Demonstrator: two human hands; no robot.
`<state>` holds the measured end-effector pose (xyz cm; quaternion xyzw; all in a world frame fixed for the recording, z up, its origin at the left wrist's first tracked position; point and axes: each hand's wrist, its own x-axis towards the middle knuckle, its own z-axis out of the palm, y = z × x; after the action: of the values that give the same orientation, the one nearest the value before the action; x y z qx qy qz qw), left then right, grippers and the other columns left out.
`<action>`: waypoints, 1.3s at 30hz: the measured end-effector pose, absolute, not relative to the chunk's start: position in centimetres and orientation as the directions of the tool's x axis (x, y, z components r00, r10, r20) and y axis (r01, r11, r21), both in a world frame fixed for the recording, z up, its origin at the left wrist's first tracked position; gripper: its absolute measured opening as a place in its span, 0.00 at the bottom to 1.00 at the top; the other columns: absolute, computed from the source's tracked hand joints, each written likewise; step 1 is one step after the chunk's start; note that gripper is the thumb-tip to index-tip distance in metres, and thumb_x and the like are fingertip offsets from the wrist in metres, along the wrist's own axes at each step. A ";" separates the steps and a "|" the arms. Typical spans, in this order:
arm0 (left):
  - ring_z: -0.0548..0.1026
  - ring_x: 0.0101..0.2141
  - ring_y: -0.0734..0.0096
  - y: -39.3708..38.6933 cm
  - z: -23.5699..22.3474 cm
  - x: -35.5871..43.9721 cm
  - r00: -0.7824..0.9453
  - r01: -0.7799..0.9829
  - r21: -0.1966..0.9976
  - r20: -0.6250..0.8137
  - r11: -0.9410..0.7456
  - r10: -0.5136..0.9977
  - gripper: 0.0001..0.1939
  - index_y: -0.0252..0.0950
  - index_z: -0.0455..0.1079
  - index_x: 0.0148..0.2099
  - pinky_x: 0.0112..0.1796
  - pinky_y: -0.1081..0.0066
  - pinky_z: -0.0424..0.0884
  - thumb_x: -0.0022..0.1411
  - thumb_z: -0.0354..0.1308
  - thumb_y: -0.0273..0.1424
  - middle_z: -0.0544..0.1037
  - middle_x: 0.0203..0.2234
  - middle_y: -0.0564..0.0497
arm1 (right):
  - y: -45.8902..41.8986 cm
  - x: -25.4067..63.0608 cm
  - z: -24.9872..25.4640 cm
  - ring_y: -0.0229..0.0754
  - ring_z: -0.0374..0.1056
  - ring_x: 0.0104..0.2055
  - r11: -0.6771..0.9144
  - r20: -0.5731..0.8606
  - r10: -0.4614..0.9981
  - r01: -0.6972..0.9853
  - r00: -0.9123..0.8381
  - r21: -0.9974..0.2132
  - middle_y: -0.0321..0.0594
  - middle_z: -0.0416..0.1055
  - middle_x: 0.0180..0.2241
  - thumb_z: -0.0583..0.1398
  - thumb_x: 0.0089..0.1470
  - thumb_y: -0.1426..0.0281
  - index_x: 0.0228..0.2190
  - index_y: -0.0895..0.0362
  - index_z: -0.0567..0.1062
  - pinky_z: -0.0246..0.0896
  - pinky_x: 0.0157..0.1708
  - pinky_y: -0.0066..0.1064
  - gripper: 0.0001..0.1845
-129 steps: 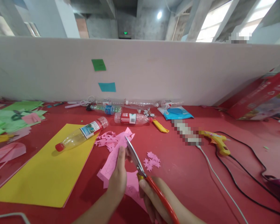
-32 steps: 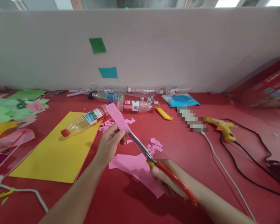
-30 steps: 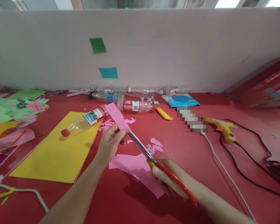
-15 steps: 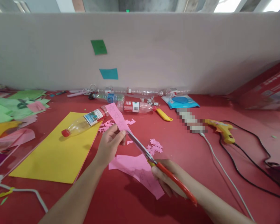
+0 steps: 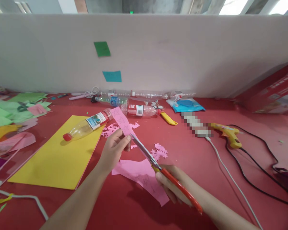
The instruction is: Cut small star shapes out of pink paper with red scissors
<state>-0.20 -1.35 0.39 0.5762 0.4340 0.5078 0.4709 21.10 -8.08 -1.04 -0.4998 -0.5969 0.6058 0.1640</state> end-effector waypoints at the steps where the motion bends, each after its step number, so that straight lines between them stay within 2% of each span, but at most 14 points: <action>1: 0.66 0.19 0.76 -1.3 0.4 -0.2 0.109 0.023 0.983 0.178 -0.181 0.978 0.07 0.37 0.67 0.28 0.23 0.73 0.64 0.58 0.54 0.32 0.67 0.15 0.57 | -8.1 21.1 -1.1 0.32 0.51 0.15 -0.239 -0.414 0.795 0.398 -0.444 -0.886 0.30 0.55 0.13 0.59 0.52 0.50 0.20 0.54 0.59 0.45 0.16 0.27 0.24; 6: 0.66 0.19 0.77 -1.3 0.2 -0.3 0.122 0.006 0.983 0.179 -0.182 0.976 0.09 0.37 0.66 0.27 0.24 0.74 0.64 0.58 0.54 0.33 0.68 0.16 0.57 | -8.2 21.0 -1.7 0.31 0.50 0.13 -0.262 -0.429 0.796 0.394 -0.428 -0.881 0.29 0.53 0.11 0.55 0.52 0.44 0.20 0.54 0.58 0.43 0.14 0.25 0.28; 10: 0.66 0.20 0.77 -1.1 -0.3 -0.4 0.129 -0.035 0.984 0.176 -0.173 0.976 0.08 0.37 0.67 0.28 0.24 0.75 0.64 0.59 0.54 0.32 0.68 0.17 0.57 | -7.9 20.9 -1.7 0.30 0.50 0.11 -0.217 -0.392 0.812 0.399 -0.433 -0.891 0.29 0.56 0.10 0.53 0.50 0.40 0.21 0.54 0.59 0.44 0.13 0.24 0.30; 16: 0.68 0.19 0.75 -1.0 -0.4 -0.6 0.104 -0.136 0.985 0.126 -0.111 0.987 0.10 0.36 0.68 0.25 0.23 0.72 0.66 0.58 0.56 0.33 0.71 0.16 0.54 | -7.5 21.2 -1.2 0.30 0.51 0.14 -0.145 -0.354 0.809 0.425 -0.468 -0.893 0.28 0.56 0.12 0.56 0.50 0.42 0.22 0.55 0.59 0.43 0.14 0.23 0.29; 19: 0.68 0.17 0.73 -1.1 -0.3 -0.7 0.060 -0.172 0.981 0.100 -0.089 0.993 0.13 0.35 0.67 0.22 0.20 0.71 0.65 0.56 0.55 0.35 0.70 0.14 0.53 | -7.5 21.4 -1.2 0.29 0.50 0.13 -0.171 -0.357 0.785 0.376 -0.507 -0.911 0.26 0.55 0.11 0.56 0.50 0.42 0.22 0.55 0.59 0.44 0.13 0.22 0.29; 23: 0.68 0.16 0.73 -1.1 -0.2 -0.6 0.009 -0.183 0.978 0.106 -0.102 0.994 0.12 0.35 0.68 0.21 0.19 0.72 0.63 0.54 0.57 0.34 0.70 0.13 0.53 | -7.6 21.4 -1.1 0.29 0.52 0.12 -0.168 -0.329 0.755 0.317 -0.568 -0.933 0.28 0.59 0.12 0.53 0.53 0.41 0.23 0.55 0.60 0.46 0.14 0.21 0.29; 27: 0.70 0.18 0.71 -1.3 -0.1 -0.4 0.017 -0.217 0.970 0.118 -0.111 0.993 0.12 0.35 0.71 0.21 0.18 0.72 0.62 0.53 0.58 0.33 0.71 0.13 0.51 | -7.7 21.3 -1.3 0.28 0.50 0.11 -0.208 -0.324 0.741 0.258 -0.588 -0.944 0.28 0.59 0.11 0.52 0.52 0.39 0.23 0.55 0.59 0.45 0.12 0.20 0.31; 31: 0.69 0.17 0.73 -1.6 0.1 -0.1 0.014 -0.251 0.960 0.133 -0.126 0.991 0.11 0.34 0.72 0.20 0.19 0.72 0.63 0.53 0.59 0.31 0.73 0.13 0.51 | -7.9 21.2 -1.2 0.27 0.49 0.10 -0.231 -0.324 0.746 0.230 -0.582 -0.945 0.28 0.59 0.11 0.51 0.50 0.38 0.24 0.56 0.62 0.45 0.11 0.20 0.32; 39: 0.70 0.20 0.74 -2.1 -1.4 0.4 0.044 -0.271 0.954 0.145 -0.128 0.988 0.12 0.34 0.72 0.24 0.23 0.72 0.66 0.59 0.58 0.32 0.75 0.18 0.50 | -8.0 20.7 -1.5 0.28 0.50 0.10 -0.245 -0.336 0.754 0.232 -0.564 -0.941 0.29 0.60 0.11 0.50 0.51 0.39 0.25 0.56 0.63 0.44 0.10 0.20 0.31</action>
<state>0.42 -2.09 -1.43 0.4769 0.3760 0.5803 0.5426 20.68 -7.99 -1.54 -0.4236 -0.5823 0.6657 0.1959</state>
